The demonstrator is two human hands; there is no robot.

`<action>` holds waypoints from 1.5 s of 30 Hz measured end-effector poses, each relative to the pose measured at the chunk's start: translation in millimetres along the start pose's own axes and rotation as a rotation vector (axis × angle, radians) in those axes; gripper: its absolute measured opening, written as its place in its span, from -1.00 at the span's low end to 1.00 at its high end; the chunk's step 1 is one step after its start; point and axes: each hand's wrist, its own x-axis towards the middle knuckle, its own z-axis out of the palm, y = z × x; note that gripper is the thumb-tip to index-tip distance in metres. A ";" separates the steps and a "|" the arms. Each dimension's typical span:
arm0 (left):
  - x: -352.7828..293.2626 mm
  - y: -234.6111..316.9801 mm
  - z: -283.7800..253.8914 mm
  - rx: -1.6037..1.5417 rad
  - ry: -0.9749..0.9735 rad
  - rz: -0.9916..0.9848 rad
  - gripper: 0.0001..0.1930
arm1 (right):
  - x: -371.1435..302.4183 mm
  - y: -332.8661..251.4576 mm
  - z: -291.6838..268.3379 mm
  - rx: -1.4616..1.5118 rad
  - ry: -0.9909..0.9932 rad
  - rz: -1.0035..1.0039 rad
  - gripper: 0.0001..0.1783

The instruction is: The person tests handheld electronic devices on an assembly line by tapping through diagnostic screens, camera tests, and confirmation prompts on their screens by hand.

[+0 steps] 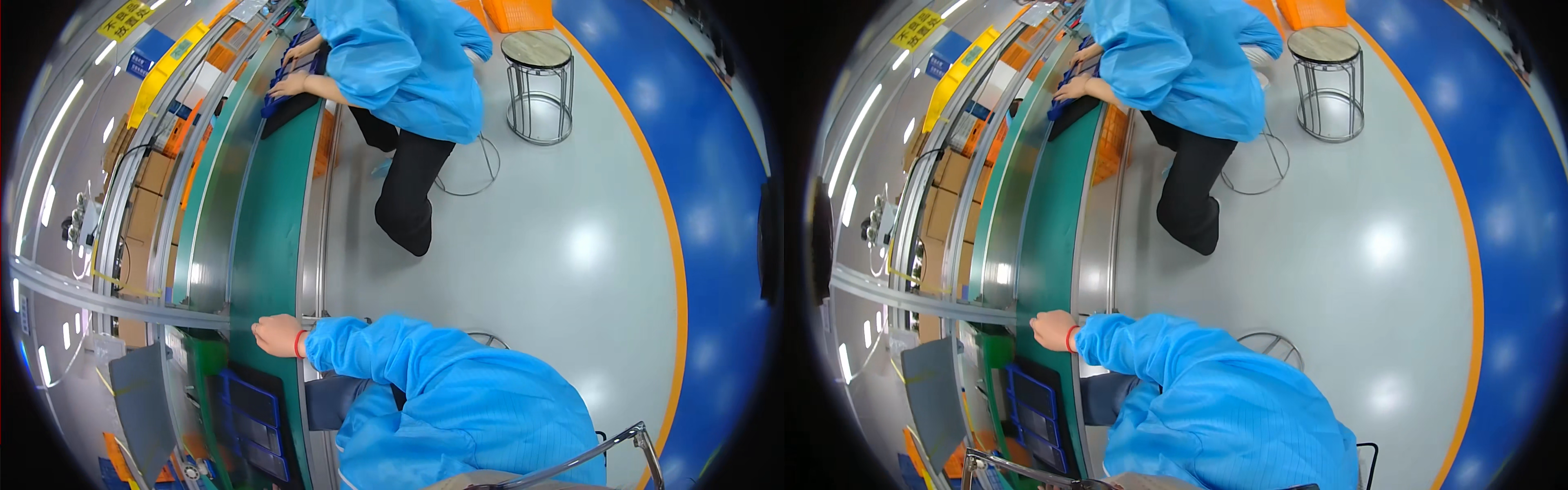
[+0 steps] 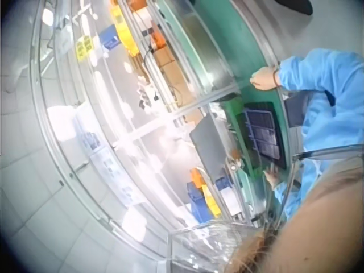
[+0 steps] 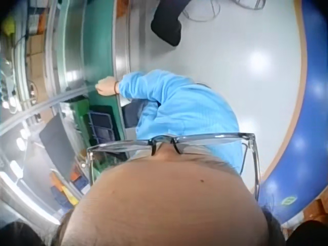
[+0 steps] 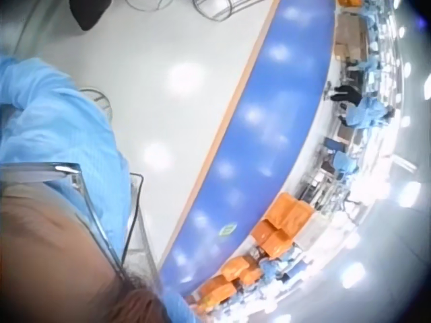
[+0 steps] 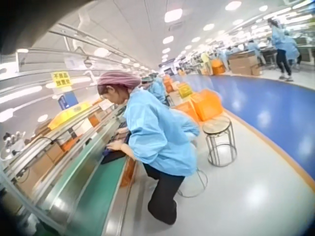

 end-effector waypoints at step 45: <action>-100.1 13.9 199.5 -0.323 0.096 0.275 -0.37 | -33.5 -88.3 29.0 -0.144 -0.505 -0.627 -0.64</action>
